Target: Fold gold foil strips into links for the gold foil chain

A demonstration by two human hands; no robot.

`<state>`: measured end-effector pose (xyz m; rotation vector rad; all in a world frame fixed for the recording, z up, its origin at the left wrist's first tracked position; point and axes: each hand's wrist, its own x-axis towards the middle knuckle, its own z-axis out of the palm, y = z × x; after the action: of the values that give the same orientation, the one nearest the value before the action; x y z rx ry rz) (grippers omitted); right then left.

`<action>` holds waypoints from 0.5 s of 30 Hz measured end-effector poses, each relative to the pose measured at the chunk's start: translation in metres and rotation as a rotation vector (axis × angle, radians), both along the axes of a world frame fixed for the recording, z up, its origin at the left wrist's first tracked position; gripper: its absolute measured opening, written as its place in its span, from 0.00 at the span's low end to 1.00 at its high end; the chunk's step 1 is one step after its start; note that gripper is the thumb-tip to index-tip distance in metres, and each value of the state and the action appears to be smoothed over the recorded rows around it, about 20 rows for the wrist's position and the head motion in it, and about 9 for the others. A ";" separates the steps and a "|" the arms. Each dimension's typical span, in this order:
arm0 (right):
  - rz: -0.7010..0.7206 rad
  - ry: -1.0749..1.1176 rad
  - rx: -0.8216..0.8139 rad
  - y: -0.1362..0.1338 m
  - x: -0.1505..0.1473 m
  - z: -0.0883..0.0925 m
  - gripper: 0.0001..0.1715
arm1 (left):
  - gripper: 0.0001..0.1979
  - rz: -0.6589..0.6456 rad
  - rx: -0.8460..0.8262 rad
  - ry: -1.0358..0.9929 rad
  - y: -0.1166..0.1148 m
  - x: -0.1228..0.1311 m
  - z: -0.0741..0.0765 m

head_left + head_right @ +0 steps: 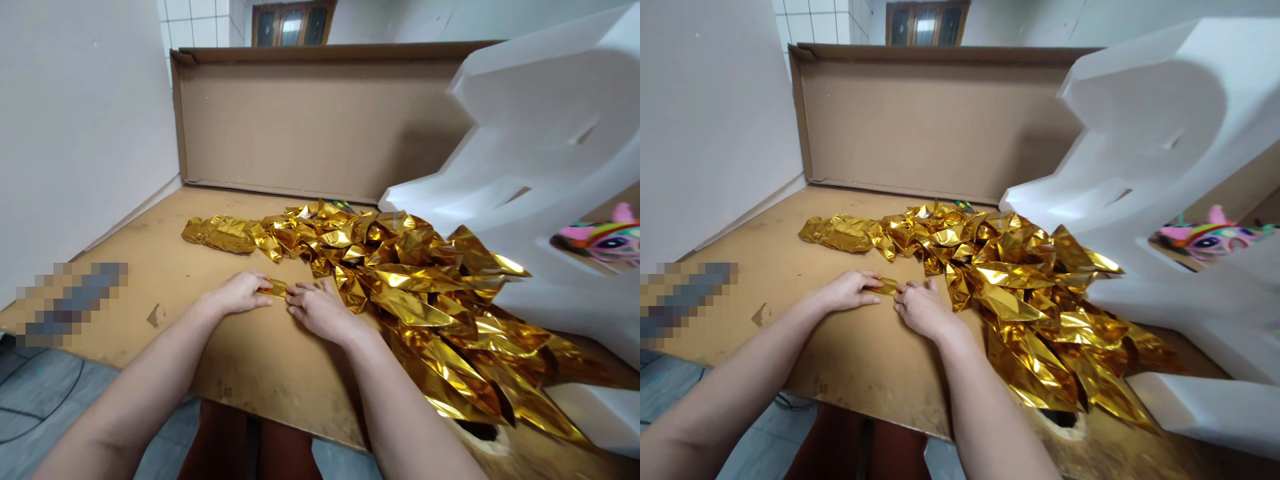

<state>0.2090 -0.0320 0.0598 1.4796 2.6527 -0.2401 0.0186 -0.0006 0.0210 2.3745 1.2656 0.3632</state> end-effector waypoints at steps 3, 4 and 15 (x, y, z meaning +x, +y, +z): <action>0.011 0.004 0.000 0.000 0.000 -0.001 0.16 | 0.13 0.062 0.107 -0.038 0.002 0.013 -0.003; 0.017 0.006 0.005 0.000 0.000 -0.002 0.16 | 0.13 0.114 0.132 -0.036 0.002 0.018 -0.004; 0.010 0.018 0.017 0.002 0.003 -0.001 0.17 | 0.15 0.364 0.037 -0.021 0.015 0.005 -0.006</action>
<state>0.2121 -0.0297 0.0587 1.4755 2.6822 -0.2322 0.0236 0.0143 0.0155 2.1561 1.6963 0.5223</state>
